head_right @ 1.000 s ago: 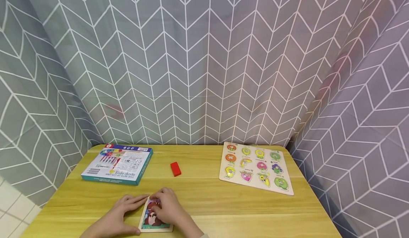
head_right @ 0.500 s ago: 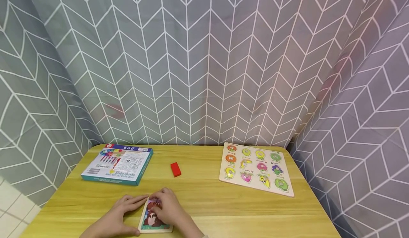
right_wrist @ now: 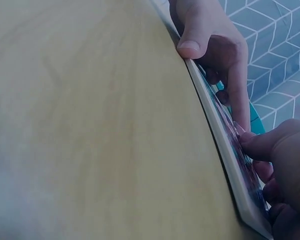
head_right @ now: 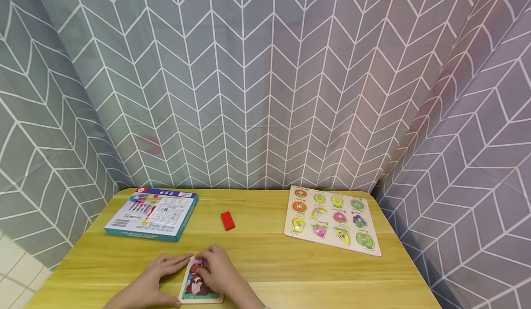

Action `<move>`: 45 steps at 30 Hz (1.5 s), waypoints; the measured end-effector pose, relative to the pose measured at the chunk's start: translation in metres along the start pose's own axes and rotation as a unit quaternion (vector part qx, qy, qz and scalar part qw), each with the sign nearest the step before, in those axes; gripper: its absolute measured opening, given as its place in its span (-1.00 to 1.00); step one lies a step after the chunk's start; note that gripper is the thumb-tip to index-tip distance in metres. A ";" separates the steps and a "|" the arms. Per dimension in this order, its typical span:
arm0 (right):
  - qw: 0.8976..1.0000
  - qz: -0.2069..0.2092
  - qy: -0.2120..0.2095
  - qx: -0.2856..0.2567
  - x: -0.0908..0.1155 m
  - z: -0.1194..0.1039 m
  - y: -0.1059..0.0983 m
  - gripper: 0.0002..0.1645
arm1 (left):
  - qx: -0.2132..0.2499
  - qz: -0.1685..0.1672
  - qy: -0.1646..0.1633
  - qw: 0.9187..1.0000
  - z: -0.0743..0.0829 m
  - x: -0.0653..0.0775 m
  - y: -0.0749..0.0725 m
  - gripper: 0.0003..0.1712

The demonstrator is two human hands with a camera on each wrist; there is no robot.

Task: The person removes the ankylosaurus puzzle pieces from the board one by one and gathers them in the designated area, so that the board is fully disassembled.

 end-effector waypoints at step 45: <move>0.994 0.100 -0.028 -0.012 0.041 0.046 -0.084 -0.73 | 0.006 -0.024 -0.030 0.999 0.003 0.000 -0.001 0.18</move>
Point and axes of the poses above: each hand's wrist, its own x-axis away from the middle knuckle, its own y-axis out of the palm, z = x × y, the point moved 5 cm from there along -x, towards the middle knuckle, and after that the axes turned 2 degrees about -x, right-handed, at the moved point
